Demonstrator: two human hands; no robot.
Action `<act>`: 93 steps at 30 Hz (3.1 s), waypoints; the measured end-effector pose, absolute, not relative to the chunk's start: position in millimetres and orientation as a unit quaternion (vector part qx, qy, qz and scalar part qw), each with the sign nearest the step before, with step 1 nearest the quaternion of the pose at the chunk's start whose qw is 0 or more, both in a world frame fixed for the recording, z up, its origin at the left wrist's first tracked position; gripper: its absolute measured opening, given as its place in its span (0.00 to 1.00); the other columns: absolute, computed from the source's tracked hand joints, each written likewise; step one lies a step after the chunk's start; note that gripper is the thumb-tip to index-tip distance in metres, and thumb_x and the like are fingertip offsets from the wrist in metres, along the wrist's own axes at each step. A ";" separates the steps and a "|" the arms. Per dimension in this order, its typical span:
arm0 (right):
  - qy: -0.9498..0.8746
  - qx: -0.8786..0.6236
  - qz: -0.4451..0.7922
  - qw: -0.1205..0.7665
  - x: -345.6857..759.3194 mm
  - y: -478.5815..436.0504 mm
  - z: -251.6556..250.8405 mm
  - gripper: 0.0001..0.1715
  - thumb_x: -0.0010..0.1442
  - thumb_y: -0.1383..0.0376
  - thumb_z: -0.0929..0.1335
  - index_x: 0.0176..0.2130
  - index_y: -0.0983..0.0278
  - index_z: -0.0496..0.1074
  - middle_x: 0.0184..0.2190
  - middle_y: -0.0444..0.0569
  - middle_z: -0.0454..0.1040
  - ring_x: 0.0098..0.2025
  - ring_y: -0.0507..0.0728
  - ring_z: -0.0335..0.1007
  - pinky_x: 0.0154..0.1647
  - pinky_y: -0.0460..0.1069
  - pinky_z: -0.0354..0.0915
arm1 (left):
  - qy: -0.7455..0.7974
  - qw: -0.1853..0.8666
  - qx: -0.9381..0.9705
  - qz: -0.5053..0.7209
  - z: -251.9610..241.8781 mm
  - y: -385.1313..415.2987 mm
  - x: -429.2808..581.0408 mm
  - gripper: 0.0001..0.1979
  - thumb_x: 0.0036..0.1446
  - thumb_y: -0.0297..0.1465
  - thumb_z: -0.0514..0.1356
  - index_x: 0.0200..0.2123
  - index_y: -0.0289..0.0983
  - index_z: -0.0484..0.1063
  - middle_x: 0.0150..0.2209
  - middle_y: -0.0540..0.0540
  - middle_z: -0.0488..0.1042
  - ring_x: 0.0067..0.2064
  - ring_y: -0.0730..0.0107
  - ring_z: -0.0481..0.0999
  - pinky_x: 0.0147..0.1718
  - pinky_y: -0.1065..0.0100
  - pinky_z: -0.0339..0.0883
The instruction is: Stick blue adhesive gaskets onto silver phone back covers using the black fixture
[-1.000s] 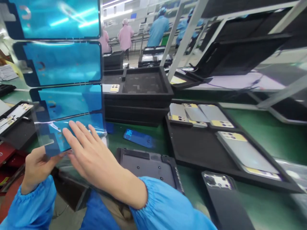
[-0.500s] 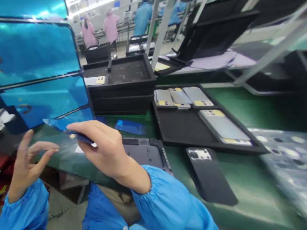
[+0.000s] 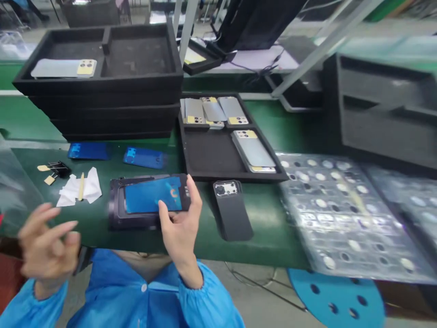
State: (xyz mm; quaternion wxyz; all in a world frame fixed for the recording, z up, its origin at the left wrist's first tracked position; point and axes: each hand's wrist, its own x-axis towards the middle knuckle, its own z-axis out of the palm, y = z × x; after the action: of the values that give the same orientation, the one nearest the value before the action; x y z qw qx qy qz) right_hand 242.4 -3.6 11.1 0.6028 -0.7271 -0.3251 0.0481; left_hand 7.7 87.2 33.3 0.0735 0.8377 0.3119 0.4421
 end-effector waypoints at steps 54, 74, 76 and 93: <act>-0.164 -0.874 -0.031 0.455 345.0 -110.2 -96.1 0.49 0.52 0.40 0.74 0.61 0.67 0.70 0.60 0.63 0.72 0.63 0.76 0.67 0.66 0.71 0.60 | 0.266 0.048 0.950 0.157 10.1 76.8 91.4 0.22 0.69 0.42 0.57 0.63 0.45 0.70 0.71 0.33 0.57 0.73 0.39 0.49 0.68 0.40 0.42; -0.432 -0.641 -0.026 0.634 198.5 -78.6 -14.8 0.43 0.54 0.63 0.81 0.63 0.56 0.64 0.58 0.56 0.72 0.57 0.66 0.74 0.58 0.66 0.72 | 0.373 0.634 0.569 0.368 44.1 18.8 102.8 0.48 0.57 0.34 0.72 0.73 0.49 0.47 0.43 0.48 0.85 0.39 0.65 0.87 0.39 0.69 0.82; -0.393 -0.619 0.069 0.677 196.8 -77.1 -9.1 0.41 0.59 0.51 0.77 0.64 0.53 0.61 0.56 0.56 0.73 0.56 0.68 0.75 0.57 0.67 0.72 | 0.402 0.635 0.546 0.371 45.3 25.6 98.6 0.46 0.54 0.31 0.74 0.70 0.46 0.54 0.38 0.49 0.85 0.34 0.65 0.86 0.34 0.71 0.83; -0.264 -0.200 0.725 0.603 224.5 -82.5 -16.8 0.47 0.25 0.48 0.87 0.44 0.56 0.75 0.45 0.49 0.80 0.51 0.65 0.80 0.59 0.59 0.69 | 0.193 0.712 0.621 0.264 17.5 28.1 63.6 0.33 0.57 0.37 0.72 0.63 0.42 0.68 0.29 0.45 0.85 0.25 0.61 0.84 0.28 0.66 0.81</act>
State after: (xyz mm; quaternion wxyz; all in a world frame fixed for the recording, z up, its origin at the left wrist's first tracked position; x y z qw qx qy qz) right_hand 224.5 -82.5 -16.8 0.6034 -0.2003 -0.2644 0.7252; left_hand 63.6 28.1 17.5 0.7123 0.6209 0.1933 0.2641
